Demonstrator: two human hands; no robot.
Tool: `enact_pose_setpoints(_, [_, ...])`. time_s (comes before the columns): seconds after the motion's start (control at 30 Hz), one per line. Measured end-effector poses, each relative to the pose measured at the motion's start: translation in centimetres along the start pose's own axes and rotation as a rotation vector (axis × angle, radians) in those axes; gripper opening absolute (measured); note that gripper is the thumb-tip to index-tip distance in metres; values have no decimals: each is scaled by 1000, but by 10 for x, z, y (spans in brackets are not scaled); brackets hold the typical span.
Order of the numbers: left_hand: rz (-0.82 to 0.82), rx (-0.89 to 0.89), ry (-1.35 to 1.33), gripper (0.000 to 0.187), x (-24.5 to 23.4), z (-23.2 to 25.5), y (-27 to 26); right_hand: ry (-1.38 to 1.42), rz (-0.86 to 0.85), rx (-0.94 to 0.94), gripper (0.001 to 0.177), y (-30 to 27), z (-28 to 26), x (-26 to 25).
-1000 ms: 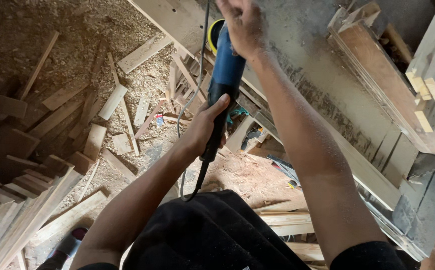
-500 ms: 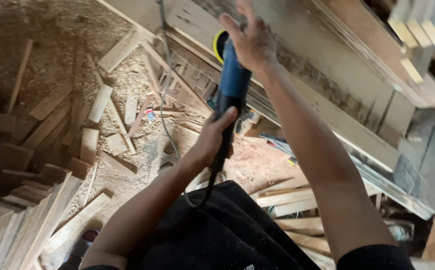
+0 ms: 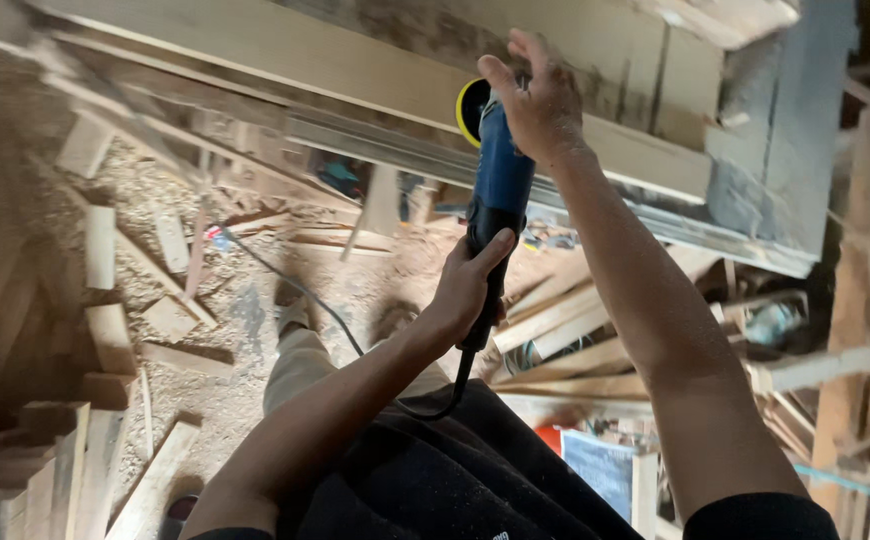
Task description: The person uses an electric sander to smooth the surface of a wooden plank on a workbench. They move the sander back and forth along the wood, then pause to flip the plank over and continue sanding the other side.
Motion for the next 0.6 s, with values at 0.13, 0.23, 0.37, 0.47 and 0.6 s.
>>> enact_pose_setpoints(0.13, [-59, -34, 21, 55, 42, -20, 4, 14, 13, 92, 60, -17, 41, -38])
enact_pose_setpoints(0.23, [-112, -62, 70, 52, 71, -32, 7, -16, 20, 190, 61, -28, 83, -59])
enact_pose_setpoints(0.37, [-147, -98, 106, 54, 110, -50, 18, -52, 62, 254, 60, -39, 133, -90])
enact_pose_setpoints(0.47, [-169, -116, 155, 54, 138, -56, 21, -67, 92, 284, 63, -47, 169, -109])
enact_pose_setpoints(0.6, [-186, -135, 164, 52, 172, -73, 32, -34, 133, 257, 60, -56, 212, -133])
Point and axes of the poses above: each hand's wrist, its own y-axis towards the middle knuckle, its own x-axis out of the palm, z = x × y, the point moved 2 cm from there along y, towards the middle knuckle, and after that the axes turned 9 degrees about z, right-handed, at the moved point
